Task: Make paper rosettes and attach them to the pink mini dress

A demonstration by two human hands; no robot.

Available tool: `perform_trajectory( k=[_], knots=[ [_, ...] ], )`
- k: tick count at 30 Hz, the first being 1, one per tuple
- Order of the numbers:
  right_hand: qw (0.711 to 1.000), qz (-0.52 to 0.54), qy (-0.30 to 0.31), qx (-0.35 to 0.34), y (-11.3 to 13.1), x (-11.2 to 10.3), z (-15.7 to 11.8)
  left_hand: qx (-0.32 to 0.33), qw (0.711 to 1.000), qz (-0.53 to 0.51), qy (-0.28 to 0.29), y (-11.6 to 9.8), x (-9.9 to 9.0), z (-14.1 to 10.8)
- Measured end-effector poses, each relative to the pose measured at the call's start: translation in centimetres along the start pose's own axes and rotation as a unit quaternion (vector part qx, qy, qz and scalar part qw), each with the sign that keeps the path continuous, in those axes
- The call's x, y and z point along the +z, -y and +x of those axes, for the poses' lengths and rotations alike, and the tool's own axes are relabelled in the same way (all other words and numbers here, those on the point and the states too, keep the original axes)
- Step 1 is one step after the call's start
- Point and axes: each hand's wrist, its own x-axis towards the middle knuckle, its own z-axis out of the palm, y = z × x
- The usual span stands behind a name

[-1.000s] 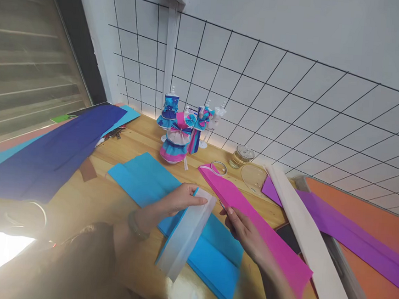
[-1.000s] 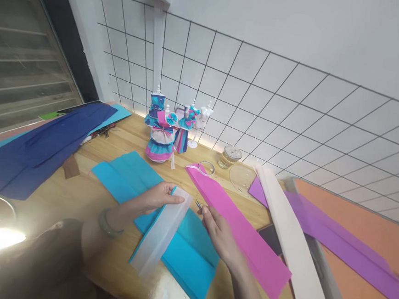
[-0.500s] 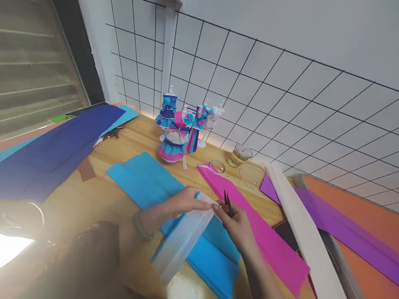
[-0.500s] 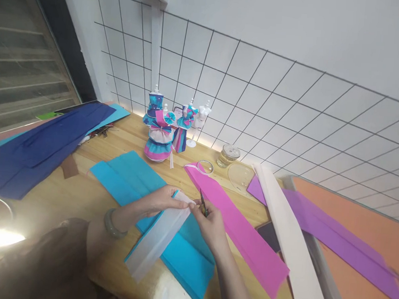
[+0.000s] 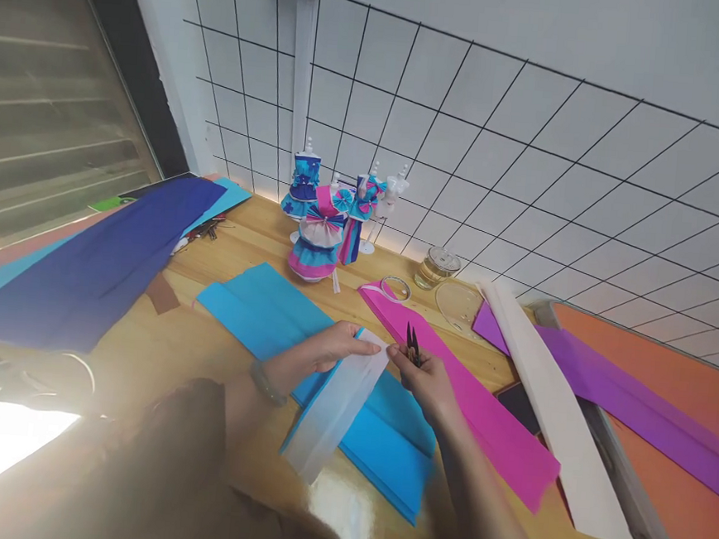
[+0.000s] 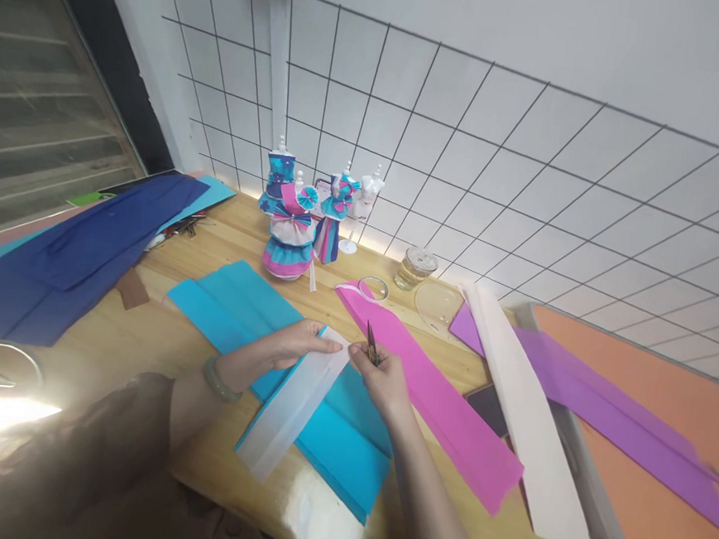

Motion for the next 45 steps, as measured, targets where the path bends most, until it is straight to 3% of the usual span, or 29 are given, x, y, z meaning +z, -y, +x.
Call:
perform_trajectory(
  k=[7,11,22,29,38,45],
  knots=[
    [0.999,0.005,-0.040,0.008,-1.1,-0.8,0.6,0.011,0.998,-0.005,-0.060,-1.1,-0.5,0.9],
    [0.999,-0.040,-0.032,-0.008,-1.5,-1.2,-0.1,0.018,0.998,-0.001,-0.067,-0.8,-1.2,1.5],
    [0.987,-0.150,0.063,-0.016,1.4,-2.9,-2.2,0.036,0.998,0.045,-0.029,-2.1,0.4,-0.4],
    [0.980,-0.179,0.089,-0.017,3.8,-3.4,-3.5,0.057,0.995,0.086,0.003,-2.2,1.2,-1.6],
    [0.976,-0.193,0.094,-0.034,4.9,-2.8,-3.9,0.061,0.993,0.086,0.053,-2.6,1.8,-2.5],
    [0.976,-0.185,0.102,-0.044,5.4,-2.5,-4.0,0.056,0.993,0.098,0.034,-2.3,2.0,-2.5]
  ],
)
